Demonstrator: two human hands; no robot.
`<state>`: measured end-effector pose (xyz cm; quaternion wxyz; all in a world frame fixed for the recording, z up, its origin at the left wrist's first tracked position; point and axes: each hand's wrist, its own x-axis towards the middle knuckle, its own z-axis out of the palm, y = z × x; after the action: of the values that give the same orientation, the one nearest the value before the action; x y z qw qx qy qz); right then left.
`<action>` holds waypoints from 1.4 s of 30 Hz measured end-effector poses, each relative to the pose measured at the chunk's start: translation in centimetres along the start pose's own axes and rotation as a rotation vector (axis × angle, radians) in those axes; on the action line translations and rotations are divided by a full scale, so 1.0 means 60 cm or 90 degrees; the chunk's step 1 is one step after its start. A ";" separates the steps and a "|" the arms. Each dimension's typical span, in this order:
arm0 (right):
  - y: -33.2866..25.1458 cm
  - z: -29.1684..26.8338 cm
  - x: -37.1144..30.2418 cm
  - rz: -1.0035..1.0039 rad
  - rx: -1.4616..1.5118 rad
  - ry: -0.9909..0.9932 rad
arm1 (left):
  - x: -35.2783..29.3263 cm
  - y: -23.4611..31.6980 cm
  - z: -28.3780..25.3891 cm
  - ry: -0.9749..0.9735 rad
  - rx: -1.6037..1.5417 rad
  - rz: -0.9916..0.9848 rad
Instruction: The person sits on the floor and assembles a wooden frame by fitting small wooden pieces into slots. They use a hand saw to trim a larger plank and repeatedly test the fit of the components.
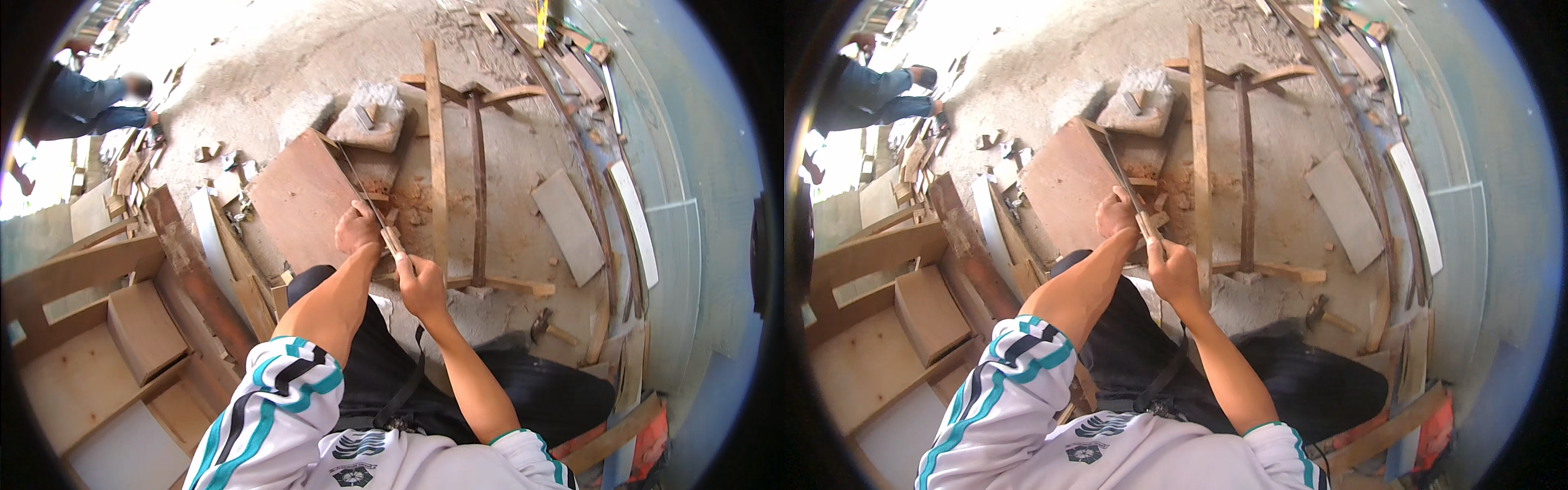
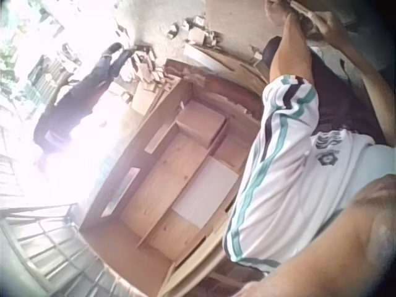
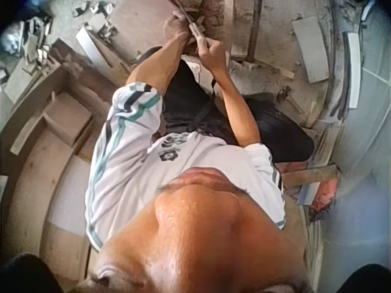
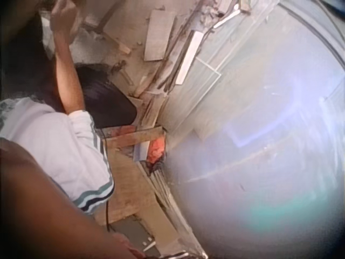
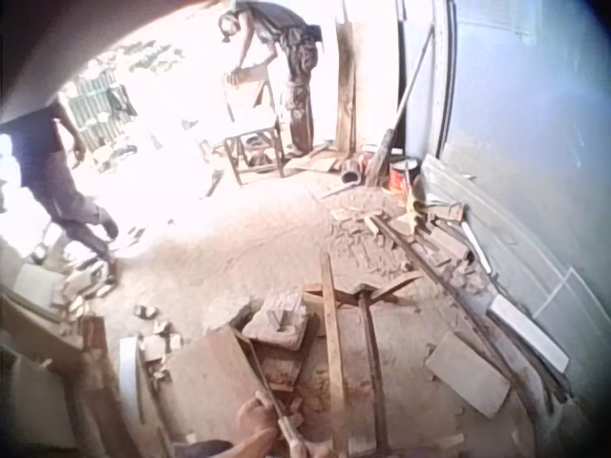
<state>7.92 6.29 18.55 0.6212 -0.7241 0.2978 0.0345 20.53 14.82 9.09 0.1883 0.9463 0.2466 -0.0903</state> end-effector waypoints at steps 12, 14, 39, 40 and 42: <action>0.029 0.002 -0.031 -0.064 0.036 -0.004 | -0.010 0.015 -0.033 0.005 -0.041 -0.036; 0.033 -0.017 -0.064 -0.057 0.000 -0.006 | -0.012 0.014 -0.031 0.014 -0.055 -0.044; 0.010 -0.074 -0.198 0.002 -0.020 0.029 | 0.006 0.009 -0.015 0.031 -0.043 0.034; -0.001 -0.085 -0.210 0.023 -0.020 0.022 | 0.005 0.011 -0.018 0.010 -0.031 0.043; -0.008 -0.094 -0.220 0.061 -0.012 -0.001 | 0.005 0.007 -0.025 0.011 -0.031 0.044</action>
<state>-4.50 6.29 25.80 0.6122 -0.7147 0.3314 0.0675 21.15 15.21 10.53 0.2120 0.9502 0.2176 -0.0696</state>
